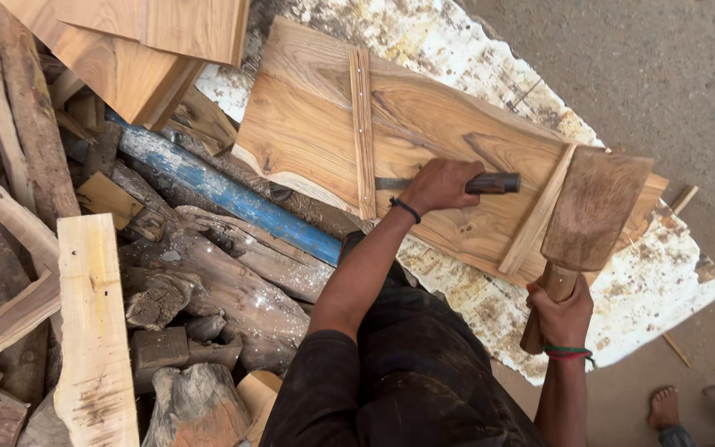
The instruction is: The person uses a chisel and wooden mallet to carve and shape a wooden plank. They also use pliers to remove small pieces of wood and adjust the plank's position on the workbench.
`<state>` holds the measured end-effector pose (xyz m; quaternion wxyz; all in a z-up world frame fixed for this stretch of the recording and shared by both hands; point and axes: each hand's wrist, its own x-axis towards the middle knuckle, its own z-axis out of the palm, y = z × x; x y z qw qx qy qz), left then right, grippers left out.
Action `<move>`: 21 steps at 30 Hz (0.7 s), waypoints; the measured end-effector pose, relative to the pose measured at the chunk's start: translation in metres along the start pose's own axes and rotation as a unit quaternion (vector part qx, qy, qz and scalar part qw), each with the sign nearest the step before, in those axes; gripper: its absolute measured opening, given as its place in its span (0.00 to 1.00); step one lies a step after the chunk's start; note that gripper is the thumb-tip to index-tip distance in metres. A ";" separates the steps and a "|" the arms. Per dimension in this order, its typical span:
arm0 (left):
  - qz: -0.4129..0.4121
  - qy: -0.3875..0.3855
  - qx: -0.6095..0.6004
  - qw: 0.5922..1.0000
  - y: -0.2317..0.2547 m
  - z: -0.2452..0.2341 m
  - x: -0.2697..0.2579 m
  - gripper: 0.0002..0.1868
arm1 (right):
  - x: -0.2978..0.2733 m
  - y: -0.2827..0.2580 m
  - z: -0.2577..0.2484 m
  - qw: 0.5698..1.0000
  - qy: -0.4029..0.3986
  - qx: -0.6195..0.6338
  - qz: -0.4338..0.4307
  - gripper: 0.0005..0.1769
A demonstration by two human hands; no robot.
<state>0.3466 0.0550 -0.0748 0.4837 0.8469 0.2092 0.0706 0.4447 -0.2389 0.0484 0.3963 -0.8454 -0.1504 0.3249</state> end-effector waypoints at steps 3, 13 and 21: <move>0.019 0.081 -0.005 0.997 -0.009 0.002 0.005 0.18 | 0.016 -0.016 -0.023 0.984 0.081 0.141 -0.074 0.17; 0.047 0.070 0.006 0.996 -0.007 -0.011 -0.009 0.17 | 0.055 0.036 -0.167 0.886 0.241 0.326 -0.224 0.16; 0.048 0.039 0.016 0.998 -0.006 -0.004 -0.005 0.16 | 0.048 0.003 -0.060 0.906 0.234 0.321 -0.146 0.26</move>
